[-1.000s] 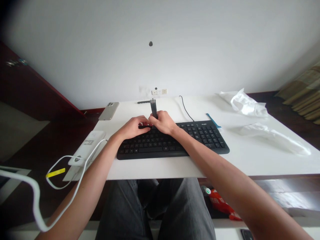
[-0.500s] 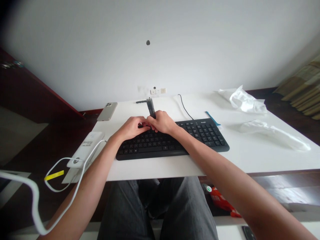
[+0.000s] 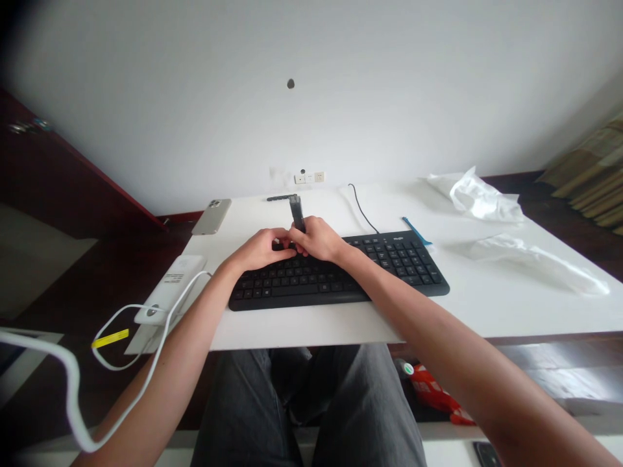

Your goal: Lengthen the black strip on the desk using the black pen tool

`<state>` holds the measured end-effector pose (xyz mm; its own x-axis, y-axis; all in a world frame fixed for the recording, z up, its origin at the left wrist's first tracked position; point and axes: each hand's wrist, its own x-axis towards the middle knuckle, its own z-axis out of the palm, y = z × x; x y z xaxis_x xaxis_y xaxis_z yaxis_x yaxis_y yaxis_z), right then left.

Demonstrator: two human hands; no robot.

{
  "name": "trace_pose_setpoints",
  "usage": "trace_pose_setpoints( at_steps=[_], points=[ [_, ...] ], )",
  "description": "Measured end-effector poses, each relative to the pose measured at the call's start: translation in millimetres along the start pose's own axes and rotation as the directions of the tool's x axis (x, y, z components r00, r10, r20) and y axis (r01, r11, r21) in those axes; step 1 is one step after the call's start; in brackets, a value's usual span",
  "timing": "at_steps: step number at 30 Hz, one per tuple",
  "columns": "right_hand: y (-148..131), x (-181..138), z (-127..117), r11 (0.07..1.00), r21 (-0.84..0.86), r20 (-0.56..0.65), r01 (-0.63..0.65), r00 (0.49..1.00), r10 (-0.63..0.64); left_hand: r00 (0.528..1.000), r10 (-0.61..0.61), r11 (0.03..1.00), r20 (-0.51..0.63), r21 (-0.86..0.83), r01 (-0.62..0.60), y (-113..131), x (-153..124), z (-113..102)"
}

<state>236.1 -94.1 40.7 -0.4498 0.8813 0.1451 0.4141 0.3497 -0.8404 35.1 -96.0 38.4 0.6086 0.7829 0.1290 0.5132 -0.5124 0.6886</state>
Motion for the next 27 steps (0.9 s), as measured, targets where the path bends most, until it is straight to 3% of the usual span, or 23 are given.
trace_pose_setpoints(
  at_steps=[17, 27],
  points=[
    [-7.8, 2.1, -5.9, 0.977, -0.152, -0.003, 0.152, 0.988, -0.154, 0.992, -0.090, 0.993, -0.091, 0.066, 0.097, 3.9, 1.7, 8.2],
    [-5.8, 13.8, -6.2, 0.951, -0.257, 0.041, 0.172, 0.985, -0.167, 0.989, -0.105, 0.989, -0.108, 0.089, 0.115, 3.8, 2.3, 8.5]
  ],
)
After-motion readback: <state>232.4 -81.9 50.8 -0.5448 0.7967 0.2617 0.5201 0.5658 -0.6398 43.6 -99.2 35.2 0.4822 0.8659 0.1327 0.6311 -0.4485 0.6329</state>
